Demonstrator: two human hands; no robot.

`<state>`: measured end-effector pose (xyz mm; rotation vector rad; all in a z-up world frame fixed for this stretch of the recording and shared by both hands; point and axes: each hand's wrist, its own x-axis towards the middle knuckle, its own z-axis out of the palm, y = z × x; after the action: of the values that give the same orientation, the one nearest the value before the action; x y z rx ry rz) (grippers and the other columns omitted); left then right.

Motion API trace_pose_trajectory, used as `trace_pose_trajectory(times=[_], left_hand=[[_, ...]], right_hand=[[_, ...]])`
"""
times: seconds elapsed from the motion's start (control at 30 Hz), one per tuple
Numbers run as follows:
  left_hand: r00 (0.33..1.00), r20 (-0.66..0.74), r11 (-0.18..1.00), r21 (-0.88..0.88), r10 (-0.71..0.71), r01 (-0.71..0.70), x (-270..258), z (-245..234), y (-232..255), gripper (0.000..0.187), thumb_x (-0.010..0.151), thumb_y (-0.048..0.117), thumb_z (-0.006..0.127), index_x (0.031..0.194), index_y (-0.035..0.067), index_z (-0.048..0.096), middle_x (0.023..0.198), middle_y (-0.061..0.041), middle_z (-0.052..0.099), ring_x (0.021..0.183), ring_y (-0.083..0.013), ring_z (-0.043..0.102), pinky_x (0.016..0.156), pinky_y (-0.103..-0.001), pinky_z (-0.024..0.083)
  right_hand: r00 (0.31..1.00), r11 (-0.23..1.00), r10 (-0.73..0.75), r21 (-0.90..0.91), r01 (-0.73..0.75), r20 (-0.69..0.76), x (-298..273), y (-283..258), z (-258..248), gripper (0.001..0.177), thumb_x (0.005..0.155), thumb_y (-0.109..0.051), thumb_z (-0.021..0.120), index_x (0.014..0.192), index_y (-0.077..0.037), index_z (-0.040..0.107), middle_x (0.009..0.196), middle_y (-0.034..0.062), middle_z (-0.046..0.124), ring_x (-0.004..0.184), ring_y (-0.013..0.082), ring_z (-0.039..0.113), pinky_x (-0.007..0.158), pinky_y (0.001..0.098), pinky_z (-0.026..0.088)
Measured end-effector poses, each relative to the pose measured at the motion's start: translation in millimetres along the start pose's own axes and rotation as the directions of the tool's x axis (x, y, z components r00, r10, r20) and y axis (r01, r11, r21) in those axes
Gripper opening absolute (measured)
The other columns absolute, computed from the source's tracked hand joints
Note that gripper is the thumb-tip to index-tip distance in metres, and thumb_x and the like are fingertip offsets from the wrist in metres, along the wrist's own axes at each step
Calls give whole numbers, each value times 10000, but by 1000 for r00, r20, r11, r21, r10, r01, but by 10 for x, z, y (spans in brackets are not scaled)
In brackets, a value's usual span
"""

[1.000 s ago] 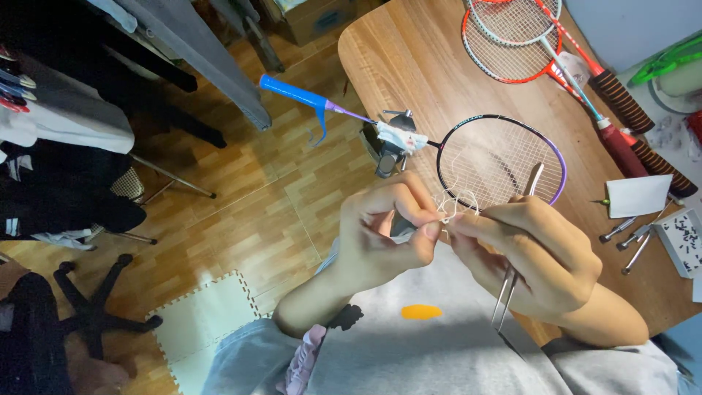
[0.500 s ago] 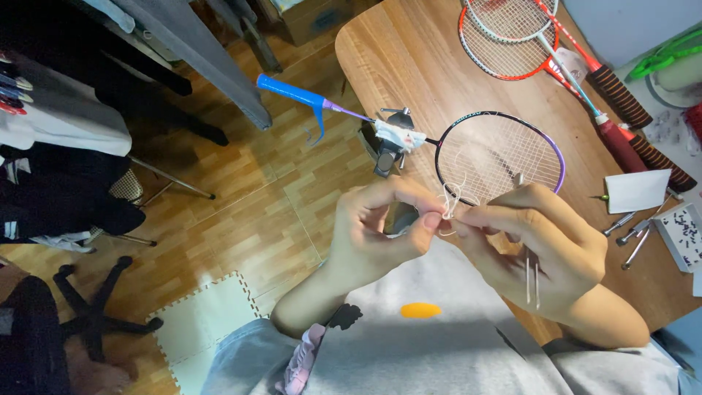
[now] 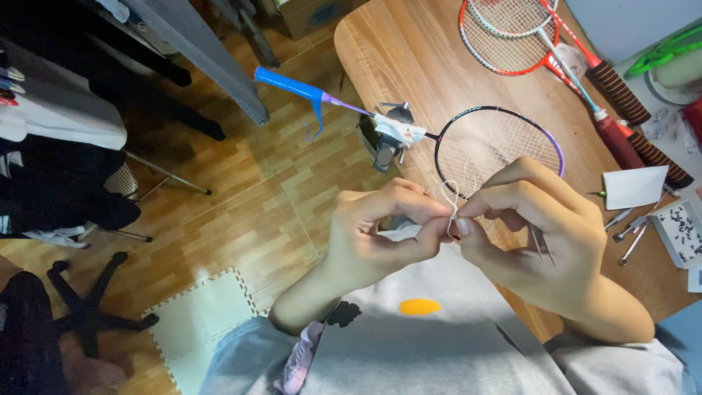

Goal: Weaving a string through the grommets of a badminton racket frame held in a tensioner.

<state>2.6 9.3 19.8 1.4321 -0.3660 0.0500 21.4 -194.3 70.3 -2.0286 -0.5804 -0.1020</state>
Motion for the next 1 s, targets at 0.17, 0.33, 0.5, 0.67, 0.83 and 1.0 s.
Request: trace_pose_trajectory(times=[0.17,0.33,0.5,0.67,0.83,1.0], left_hand=[[993,-13,986,122,117,-114,24,-10,-11,218,904,-37,788,1080,63,707,860,-41,772,796,-94,738,929,-252,567],[993,40,988,104,109,-113,40,-56,-26,192,920,-7,781,1055,77,673,836,-32,765,767,-97,737,1014,-277,540],[992,75,987,118,100,-108,48,-114,7,196,961,4,763,1075,84,625,825,-20,758,770,-90,759,1056,-306,549],[986,91,971,186,136,-151,64,-172,48,205,958,7,753,1071,82,599,826,-20,749,771,-91,761,1077,-315,546],[989,142,998,49,31,-38,73,-235,56,146,962,-60,681,1022,37,589,768,-23,747,746,-64,734,1096,-319,547],[978,138,969,-170,-156,179,28,-219,-62,139,948,-80,660,1042,-1,596,840,-66,733,776,-70,712,808,-232,594]], right_hand=[[999,998,27,-58,-25,33,28,-23,-5,185,778,44,772,919,-30,677,873,9,612,659,29,535,553,187,406],[994,997,56,47,-61,95,65,-44,-8,192,815,51,734,975,-15,649,947,17,616,803,57,653,639,198,535],[990,999,54,-10,-53,128,100,-51,-4,198,813,30,769,972,-24,664,910,24,614,711,57,591,568,205,458],[987,999,2,-32,3,163,161,-32,8,208,811,10,783,972,-30,658,914,24,620,724,64,597,587,210,468],[980,995,12,95,-32,197,216,-54,52,189,817,43,747,955,-21,635,946,49,630,782,77,678,613,192,555],[993,992,-25,129,10,116,195,43,156,184,792,42,761,919,-23,646,914,49,607,743,81,601,577,196,463]])
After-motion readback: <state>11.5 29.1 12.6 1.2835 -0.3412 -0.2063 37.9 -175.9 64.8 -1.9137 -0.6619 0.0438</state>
